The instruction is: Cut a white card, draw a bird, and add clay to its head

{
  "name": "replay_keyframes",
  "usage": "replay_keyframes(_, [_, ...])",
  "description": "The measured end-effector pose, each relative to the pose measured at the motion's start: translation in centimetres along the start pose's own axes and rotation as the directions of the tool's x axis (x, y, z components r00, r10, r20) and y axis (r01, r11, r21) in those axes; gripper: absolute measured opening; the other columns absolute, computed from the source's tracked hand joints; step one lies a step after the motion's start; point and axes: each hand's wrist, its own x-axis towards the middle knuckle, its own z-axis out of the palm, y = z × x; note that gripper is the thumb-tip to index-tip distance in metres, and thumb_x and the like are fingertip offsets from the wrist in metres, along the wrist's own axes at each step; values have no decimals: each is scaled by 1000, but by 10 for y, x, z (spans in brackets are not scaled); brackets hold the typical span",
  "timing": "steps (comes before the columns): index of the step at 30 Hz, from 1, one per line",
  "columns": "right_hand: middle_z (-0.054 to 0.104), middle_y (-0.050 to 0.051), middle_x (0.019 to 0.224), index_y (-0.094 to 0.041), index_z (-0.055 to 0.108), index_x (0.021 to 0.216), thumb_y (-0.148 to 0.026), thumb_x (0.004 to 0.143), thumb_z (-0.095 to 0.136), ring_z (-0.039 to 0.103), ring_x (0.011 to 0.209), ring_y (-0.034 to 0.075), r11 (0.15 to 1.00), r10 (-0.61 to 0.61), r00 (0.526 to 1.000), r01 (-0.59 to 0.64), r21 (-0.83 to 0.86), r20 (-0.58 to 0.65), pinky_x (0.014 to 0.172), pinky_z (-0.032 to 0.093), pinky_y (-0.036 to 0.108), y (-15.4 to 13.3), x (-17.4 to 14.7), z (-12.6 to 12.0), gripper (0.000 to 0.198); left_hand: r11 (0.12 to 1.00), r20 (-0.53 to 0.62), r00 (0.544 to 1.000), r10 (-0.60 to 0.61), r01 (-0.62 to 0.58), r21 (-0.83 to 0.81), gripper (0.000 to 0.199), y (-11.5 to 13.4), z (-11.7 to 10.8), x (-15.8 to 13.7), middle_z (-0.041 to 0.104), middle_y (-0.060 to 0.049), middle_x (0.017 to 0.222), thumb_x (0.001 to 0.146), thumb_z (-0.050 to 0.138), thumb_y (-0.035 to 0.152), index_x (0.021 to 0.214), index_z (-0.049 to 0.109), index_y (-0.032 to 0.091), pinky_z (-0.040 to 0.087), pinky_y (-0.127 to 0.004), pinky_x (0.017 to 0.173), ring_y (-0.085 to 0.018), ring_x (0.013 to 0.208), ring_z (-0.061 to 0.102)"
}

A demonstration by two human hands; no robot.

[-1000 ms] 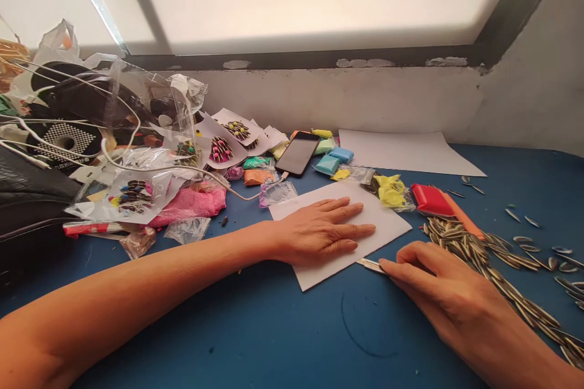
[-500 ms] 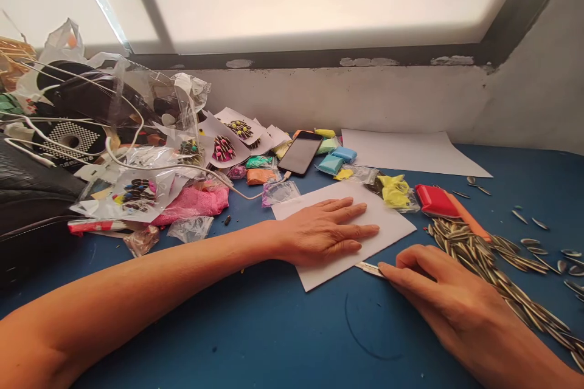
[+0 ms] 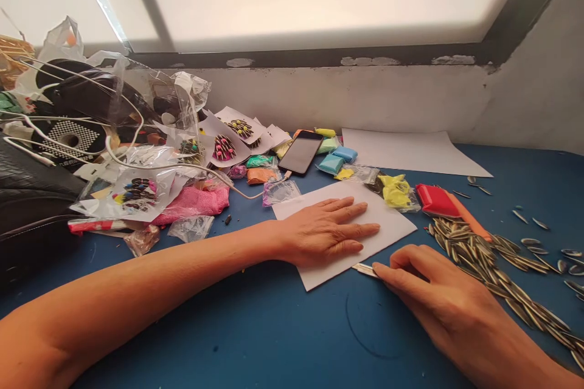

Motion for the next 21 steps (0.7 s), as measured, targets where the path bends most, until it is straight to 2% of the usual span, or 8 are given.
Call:
replay_keyframes(5, [62, 5, 80, -22, 72, 103, -12, 94, 46, 61, 67, 14, 1000, -17, 1000, 17, 12, -4, 58, 52, 22, -1, 1, 2, 30, 1000, -6, 1000, -5, 5, 6, 55, 0, 1, 0, 11, -7, 164, 104, 25, 48, 154, 32, 26, 11, -48, 123, -29, 152, 7])
replay_keyframes(11, [59, 5, 79, -19, 68, 91, -9, 93, 43, 59, 66, 13, 999, -38, 999, 38, -18, 38, 57, 51, 22, -2, 4, 1, 27, 999, -11, 999, -34, 34, 13, 57, 2, 1, 1, 12, -7, 164, 103, 27, 49, 154, 30, 23, 11, -45, 123, -28, 151, 9])
replay_keyframes(21, [60, 5, 78, -19, 68, 89, -9, 93, 44, 59, 67, 13, 999, -54, 998, 54, 1, 46, 57, 49, 21, -7, 6, 1, 27, 1000, -18, 1000, -16, 16, 18, 58, 1, 2, 0, 11, -9, 164, 103, 25, 50, 154, 30, 23, 10, -46, 123, -28, 152, 8])
